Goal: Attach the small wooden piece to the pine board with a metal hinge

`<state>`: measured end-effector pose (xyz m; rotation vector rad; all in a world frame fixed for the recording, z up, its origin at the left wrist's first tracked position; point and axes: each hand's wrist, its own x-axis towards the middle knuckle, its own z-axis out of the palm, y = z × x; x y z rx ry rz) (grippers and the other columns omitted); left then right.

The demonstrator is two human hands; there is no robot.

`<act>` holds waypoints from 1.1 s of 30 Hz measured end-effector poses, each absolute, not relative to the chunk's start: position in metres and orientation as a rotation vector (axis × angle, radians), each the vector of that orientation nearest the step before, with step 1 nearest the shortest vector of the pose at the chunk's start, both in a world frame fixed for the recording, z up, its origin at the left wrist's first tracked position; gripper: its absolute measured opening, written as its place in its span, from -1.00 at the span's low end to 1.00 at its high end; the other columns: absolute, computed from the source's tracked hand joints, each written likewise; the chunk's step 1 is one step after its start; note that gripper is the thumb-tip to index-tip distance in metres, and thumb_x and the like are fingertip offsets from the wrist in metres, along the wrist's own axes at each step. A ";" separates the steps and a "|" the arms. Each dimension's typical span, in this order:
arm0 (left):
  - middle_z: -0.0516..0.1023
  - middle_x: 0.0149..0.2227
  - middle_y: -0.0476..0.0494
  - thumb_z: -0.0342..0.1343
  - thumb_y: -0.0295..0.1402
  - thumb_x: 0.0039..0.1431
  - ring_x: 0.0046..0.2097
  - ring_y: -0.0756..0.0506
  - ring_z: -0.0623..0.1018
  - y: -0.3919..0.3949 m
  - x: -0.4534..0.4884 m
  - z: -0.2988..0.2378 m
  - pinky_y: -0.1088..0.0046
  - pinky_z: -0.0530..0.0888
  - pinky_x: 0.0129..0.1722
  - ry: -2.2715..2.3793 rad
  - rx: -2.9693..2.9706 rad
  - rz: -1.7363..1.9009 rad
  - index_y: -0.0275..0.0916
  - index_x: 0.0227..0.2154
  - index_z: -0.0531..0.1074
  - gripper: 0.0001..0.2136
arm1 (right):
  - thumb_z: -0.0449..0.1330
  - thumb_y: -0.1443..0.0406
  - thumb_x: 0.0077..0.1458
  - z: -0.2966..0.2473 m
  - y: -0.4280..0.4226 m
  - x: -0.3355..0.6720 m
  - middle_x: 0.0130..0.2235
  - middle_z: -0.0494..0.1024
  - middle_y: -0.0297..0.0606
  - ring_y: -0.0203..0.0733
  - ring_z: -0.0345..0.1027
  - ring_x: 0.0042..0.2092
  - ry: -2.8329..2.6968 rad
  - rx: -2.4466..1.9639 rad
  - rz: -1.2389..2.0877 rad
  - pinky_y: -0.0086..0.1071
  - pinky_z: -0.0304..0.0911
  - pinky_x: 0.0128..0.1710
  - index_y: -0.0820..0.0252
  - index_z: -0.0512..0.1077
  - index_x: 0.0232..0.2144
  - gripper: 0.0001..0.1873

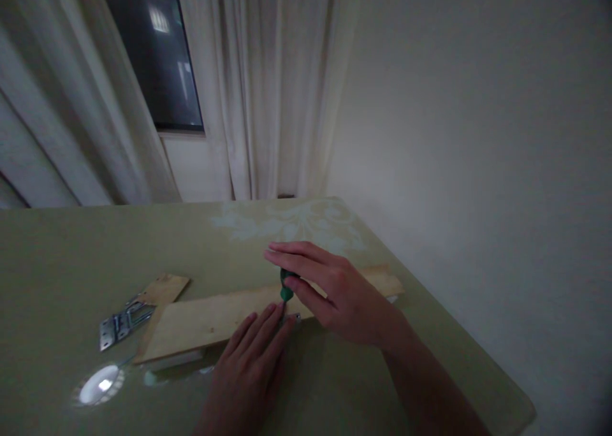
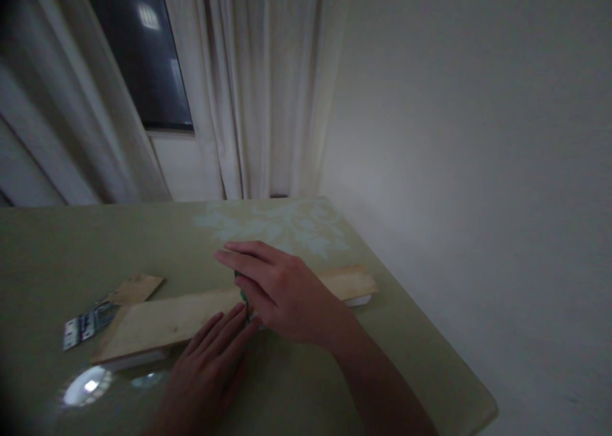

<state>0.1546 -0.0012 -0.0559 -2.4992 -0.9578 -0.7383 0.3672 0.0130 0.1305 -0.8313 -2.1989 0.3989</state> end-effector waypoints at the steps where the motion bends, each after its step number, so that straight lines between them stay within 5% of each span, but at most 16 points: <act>1: 0.45 0.40 -0.09 0.06 -0.47 0.32 0.36 -0.19 0.47 -0.001 0.155 -0.056 0.14 0.34 0.35 -0.963 -2.500 -0.739 -0.11 0.38 0.34 -0.43 | 0.07 0.47 0.43 0.133 0.012 0.370 0.35 0.43 -0.15 -0.21 0.31 0.36 -2.215 -0.834 0.446 -0.23 0.25 0.38 0.10 0.34 0.35 -0.48; 5: 0.44 0.40 -0.09 0.07 -0.47 0.32 0.37 -0.19 0.46 -0.002 0.157 -0.056 0.15 0.33 0.35 -0.990 -2.511 -0.751 -0.10 0.38 0.34 -0.43 | 0.15 0.44 0.42 0.133 0.014 0.375 0.13 0.58 -0.22 -0.22 0.48 0.14 -2.218 -0.844 0.535 -0.29 0.40 0.19 0.01 0.46 0.24 -0.57; 8: 0.46 0.38 -0.09 0.07 -0.47 0.33 0.36 -0.19 0.47 -0.003 0.158 -0.057 0.14 0.34 0.35 -0.989 -2.503 -0.755 -0.11 0.37 0.35 -0.44 | 0.33 0.26 0.34 0.123 0.018 0.368 -0.14 0.58 -0.25 -0.22 0.52 -0.12 -2.104 -0.914 0.372 -0.34 0.46 -0.03 0.11 0.60 -0.03 -0.81; 10: 0.44 0.40 -0.10 0.06 -0.48 0.33 0.36 -0.20 0.47 -0.002 0.158 -0.058 0.13 0.36 0.34 -0.988 -2.499 -0.741 -0.10 0.38 0.34 -0.43 | 0.37 0.17 0.29 0.118 0.020 0.363 -0.20 0.55 -0.26 -0.20 0.49 -0.17 -2.024 -0.965 0.225 -0.32 0.47 -0.07 0.13 0.61 -0.08 -0.78; 15: 0.42 0.41 -0.10 0.07 -0.47 0.31 0.36 -0.19 0.47 0.000 0.157 -0.060 0.15 0.37 0.34 -0.983 -2.504 -0.741 -0.08 0.40 0.32 -0.41 | 0.13 0.34 0.46 0.127 0.014 0.367 0.23 0.53 -0.15 -0.17 0.38 0.27 -2.175 -0.877 0.415 -0.20 0.30 0.30 0.04 0.35 0.34 -0.54; 19: 0.47 0.38 -0.09 0.08 -0.46 0.33 0.35 -0.19 0.49 -0.002 0.157 -0.060 0.13 0.36 0.34 -1.001 -2.514 -0.750 -0.08 0.38 0.33 -0.43 | 0.18 0.36 0.44 0.127 0.013 0.366 0.05 0.62 -0.24 -0.25 0.51 0.06 -2.184 -0.828 0.502 -0.34 0.41 0.11 0.02 0.48 0.23 -0.62; 23: 0.44 0.40 -0.10 0.08 -0.49 0.30 0.36 -0.20 0.48 -0.002 0.158 -0.059 0.11 0.38 0.32 -1.012 -2.526 -0.725 -0.07 0.39 0.32 -0.41 | 0.33 0.22 0.33 0.116 0.017 0.358 -0.17 0.59 -0.25 -0.22 0.51 -0.15 -1.990 -0.969 0.227 -0.34 0.45 -0.05 0.12 0.62 -0.05 -0.81; 28: 0.47 0.38 -0.10 0.09 -0.49 0.30 0.35 -0.20 0.49 -0.002 0.159 -0.058 0.12 0.39 0.32 -1.018 -2.532 -0.767 -0.08 0.37 0.35 -0.43 | 0.14 0.33 0.46 0.123 0.009 0.361 0.23 0.53 -0.15 -0.16 0.41 0.24 -2.183 -0.889 0.435 -0.19 0.34 0.27 -0.02 0.31 0.38 -0.50; 33: 0.47 0.38 -0.12 0.09 -0.49 0.30 0.34 -0.21 0.50 -0.002 0.160 -0.056 0.10 0.41 0.31 -1.016 -2.549 -0.782 -0.09 0.37 0.34 -0.43 | 0.29 0.29 0.37 0.120 0.014 0.361 -0.08 0.61 -0.25 -0.23 0.52 -0.07 -2.082 -0.913 0.367 -0.35 0.42 0.02 0.07 0.58 0.07 -0.74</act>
